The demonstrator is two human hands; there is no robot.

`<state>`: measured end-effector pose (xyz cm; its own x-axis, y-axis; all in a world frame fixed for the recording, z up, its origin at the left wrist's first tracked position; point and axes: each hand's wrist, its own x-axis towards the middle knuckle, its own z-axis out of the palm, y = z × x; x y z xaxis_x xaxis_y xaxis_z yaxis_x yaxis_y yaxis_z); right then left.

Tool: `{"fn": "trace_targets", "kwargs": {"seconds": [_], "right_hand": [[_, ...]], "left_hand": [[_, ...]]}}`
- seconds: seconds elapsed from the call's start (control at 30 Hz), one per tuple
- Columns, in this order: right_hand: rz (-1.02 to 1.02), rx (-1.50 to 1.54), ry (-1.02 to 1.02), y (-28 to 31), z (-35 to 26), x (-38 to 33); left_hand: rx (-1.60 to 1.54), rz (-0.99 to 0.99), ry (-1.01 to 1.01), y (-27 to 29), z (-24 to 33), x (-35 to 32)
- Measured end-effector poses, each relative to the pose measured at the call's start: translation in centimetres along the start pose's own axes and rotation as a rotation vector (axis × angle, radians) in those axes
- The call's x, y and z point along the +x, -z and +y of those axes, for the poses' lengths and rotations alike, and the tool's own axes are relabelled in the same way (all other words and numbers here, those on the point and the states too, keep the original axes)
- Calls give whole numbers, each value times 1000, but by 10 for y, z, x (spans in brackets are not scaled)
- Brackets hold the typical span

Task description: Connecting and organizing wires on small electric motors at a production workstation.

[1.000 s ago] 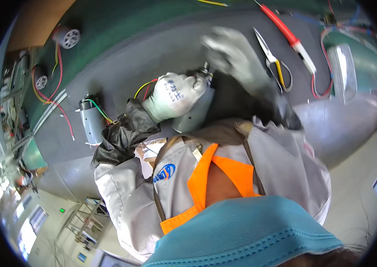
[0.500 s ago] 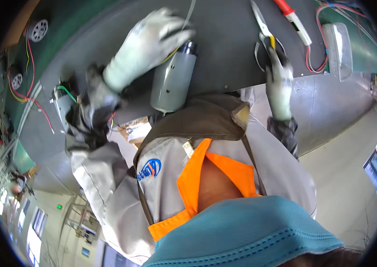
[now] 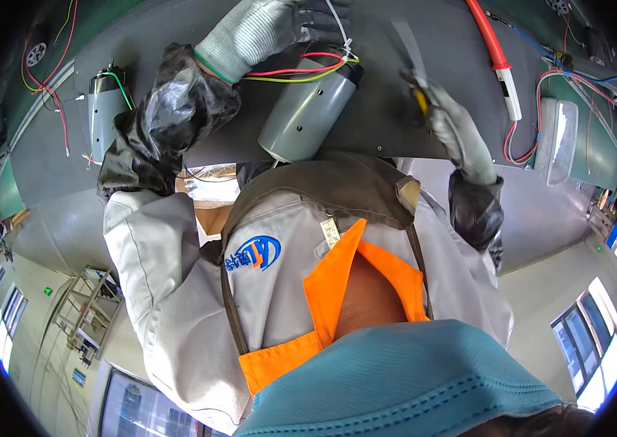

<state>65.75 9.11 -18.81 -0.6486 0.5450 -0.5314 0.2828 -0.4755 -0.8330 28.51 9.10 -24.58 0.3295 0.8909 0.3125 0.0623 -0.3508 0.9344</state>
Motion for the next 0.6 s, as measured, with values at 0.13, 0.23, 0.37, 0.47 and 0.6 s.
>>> {"fn": "trace_targets", "kwargs": {"seconds": [0.13, 0.23, 0.37, 0.47, 0.6], "right_hand": [[60, -845, 344, -30, -26, 29], [153, -1198, 399, -40, -27, 29], [231, -1292, 397, -34, -19, 22], [412, -1120, 258, -25, -18, 20], [682, -1489, 179, -28, -11, 24]], "left_hand": [[-852, 99, 347, 3, 1, 0], [-962, 119, 403, -2, -2, -1], [-875, 262, 424, 3, 27, -10], [-556, 75, 438, 34, 89, -31], [-23, -308, 64, 51, 143, -65]]}}
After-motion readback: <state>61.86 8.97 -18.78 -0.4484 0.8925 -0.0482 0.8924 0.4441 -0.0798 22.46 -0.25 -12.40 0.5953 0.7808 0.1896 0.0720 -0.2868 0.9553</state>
